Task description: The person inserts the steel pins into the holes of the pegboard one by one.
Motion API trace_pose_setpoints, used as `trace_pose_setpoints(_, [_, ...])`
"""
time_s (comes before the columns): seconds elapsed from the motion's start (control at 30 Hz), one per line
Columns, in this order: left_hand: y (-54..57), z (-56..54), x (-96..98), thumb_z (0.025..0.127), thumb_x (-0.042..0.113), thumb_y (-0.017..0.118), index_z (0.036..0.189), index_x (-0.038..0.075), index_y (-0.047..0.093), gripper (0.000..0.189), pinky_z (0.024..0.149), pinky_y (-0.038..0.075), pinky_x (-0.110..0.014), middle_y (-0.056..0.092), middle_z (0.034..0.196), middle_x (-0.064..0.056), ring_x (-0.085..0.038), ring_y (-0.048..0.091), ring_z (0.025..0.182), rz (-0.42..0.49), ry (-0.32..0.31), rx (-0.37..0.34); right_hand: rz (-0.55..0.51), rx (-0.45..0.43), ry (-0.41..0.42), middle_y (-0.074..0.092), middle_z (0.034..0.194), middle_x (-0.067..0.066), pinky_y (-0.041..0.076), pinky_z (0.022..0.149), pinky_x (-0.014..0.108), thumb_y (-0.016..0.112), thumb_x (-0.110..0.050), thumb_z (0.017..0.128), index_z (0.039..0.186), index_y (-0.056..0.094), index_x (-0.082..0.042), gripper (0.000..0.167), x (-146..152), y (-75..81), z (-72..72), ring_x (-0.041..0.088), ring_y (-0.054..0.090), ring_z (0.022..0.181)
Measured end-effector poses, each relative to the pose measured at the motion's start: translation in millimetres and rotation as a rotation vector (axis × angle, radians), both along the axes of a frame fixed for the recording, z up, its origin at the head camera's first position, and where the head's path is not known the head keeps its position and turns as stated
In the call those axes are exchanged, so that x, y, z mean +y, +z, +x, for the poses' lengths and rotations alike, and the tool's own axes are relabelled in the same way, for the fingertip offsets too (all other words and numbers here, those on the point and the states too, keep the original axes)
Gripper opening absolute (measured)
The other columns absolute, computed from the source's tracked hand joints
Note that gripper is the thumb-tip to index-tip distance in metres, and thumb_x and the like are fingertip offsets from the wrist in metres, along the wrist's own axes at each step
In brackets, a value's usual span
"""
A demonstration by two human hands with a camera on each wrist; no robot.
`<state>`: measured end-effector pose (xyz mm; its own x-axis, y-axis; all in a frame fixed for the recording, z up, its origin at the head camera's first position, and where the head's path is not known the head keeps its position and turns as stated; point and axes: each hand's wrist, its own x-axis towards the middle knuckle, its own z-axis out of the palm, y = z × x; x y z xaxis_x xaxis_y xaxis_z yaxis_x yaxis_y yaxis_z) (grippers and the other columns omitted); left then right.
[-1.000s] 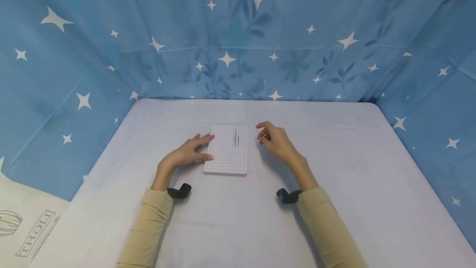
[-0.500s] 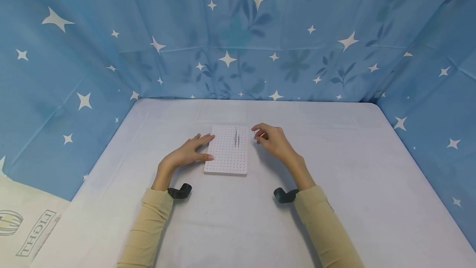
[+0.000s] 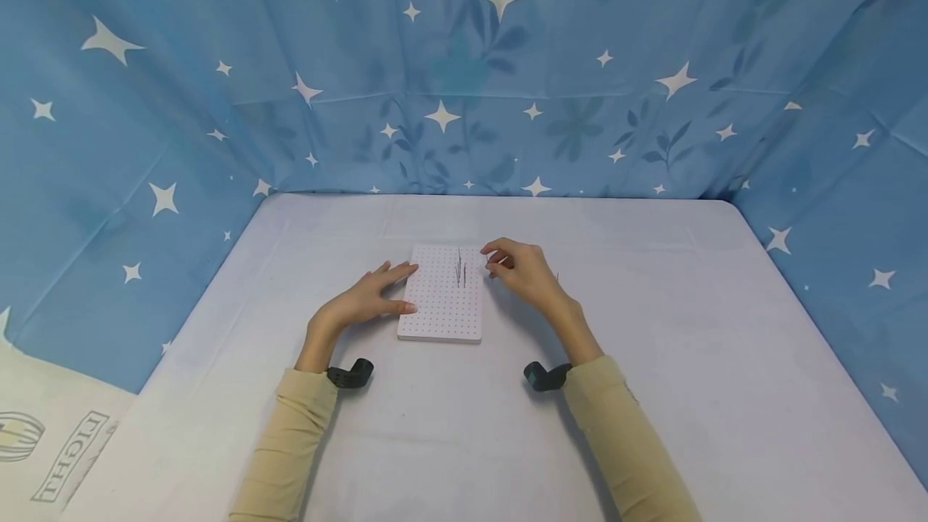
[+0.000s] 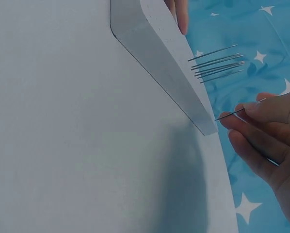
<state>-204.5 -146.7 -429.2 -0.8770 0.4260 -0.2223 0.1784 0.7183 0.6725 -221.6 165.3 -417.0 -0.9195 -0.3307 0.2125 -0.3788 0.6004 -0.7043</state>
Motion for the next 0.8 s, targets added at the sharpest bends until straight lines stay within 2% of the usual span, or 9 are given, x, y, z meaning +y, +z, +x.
trace_pose_setpoints(0.27, [-1.0,-0.8,0.1,0.092,0.04,0.077,0.162,0.02,0.036,0.083,0.129,0.0,-0.058,0.025,0.171,-0.008,-0.034,0.006,0.161,-0.005,-0.004,0.005,-0.074,-0.037,-0.011,0.078,0.098,0.013,0.062,0.082,0.044,0.073,-0.002,0.093,0.115,0.072,-0.002,0.022,-6,-0.4,-2.1,0.028,0.077,0.089])
trace_pose_setpoints(0.8, [0.3,-0.4,0.4,0.092,0.04,0.076,0.162,0.02,0.035,0.083,0.129,-0.001,-0.058,0.024,0.171,-0.007,-0.034,0.005,0.161,-0.008,-0.007,0.001,-0.127,-0.046,-0.012,0.078,0.103,0.011,0.063,0.084,0.041,0.073,-0.005,0.094,0.113,0.073,-0.002,0.018,-15,-5.7,-6.9,0.024,0.077,0.089])
